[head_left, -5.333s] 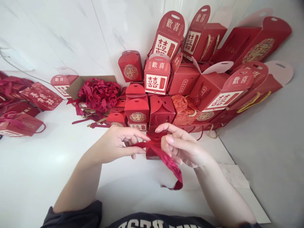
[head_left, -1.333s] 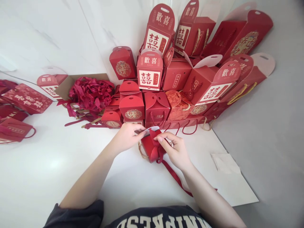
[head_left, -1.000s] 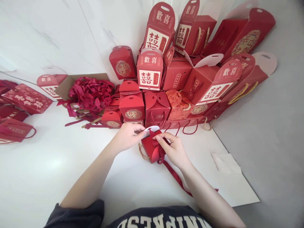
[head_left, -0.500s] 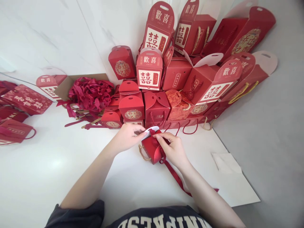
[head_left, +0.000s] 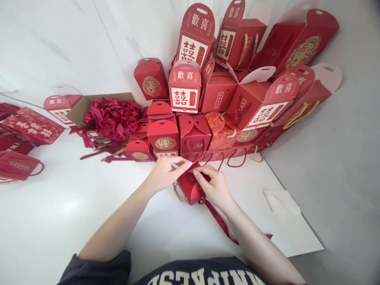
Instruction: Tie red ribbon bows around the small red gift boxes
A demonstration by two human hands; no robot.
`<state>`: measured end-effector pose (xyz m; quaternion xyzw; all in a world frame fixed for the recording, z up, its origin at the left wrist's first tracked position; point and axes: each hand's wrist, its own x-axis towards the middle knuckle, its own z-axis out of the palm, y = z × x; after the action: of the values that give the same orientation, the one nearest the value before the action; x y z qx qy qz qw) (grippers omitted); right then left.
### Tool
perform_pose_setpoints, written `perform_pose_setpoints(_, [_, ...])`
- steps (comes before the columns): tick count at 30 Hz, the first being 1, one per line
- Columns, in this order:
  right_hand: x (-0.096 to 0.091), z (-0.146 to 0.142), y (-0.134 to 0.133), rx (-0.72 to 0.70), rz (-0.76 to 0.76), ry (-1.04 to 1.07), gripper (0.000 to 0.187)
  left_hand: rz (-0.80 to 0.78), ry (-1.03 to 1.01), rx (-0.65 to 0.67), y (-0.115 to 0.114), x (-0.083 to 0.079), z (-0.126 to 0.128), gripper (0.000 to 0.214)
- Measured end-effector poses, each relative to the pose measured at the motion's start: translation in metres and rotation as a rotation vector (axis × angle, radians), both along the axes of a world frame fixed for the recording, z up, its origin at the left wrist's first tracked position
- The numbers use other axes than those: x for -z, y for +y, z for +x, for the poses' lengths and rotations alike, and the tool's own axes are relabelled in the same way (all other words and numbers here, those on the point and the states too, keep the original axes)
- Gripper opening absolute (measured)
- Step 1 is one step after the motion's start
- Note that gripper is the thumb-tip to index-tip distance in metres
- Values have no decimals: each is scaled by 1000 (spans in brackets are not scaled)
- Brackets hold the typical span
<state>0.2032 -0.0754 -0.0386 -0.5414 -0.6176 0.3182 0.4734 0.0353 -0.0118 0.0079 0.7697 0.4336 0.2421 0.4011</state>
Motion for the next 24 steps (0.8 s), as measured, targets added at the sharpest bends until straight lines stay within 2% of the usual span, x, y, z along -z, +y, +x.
perform_pose_setpoints(7, [2, 1, -1, -6, 6, 36, 20, 147, 36, 42, -1, -1, -1, 20])
perform_pose_setpoints(11, [1, 1, -2, -18, -2, 45, 20, 199, 51, 12, -2, -2, -2, 19])
perform_pose_setpoints(13, [-3, 2, -4, -23, -1, 65, 20, 202, 17, -52, -2, -6, -4, 19])
perform_pose_setpoints(17, [-11, 16, -14, 24, -37, 154, 17, 122, -204, -265, -3, -25, -18, 21])
perform_pose_setpoints(21, [-9, 37, -30, 102, -158, 150, 23, 150, -370, -460, 0, -44, -34, 21])
perform_pose_setpoints(24, [-1, 48, -43, 82, -288, 58, 29, 200, -432, -506, 5, -47, -45, 21])
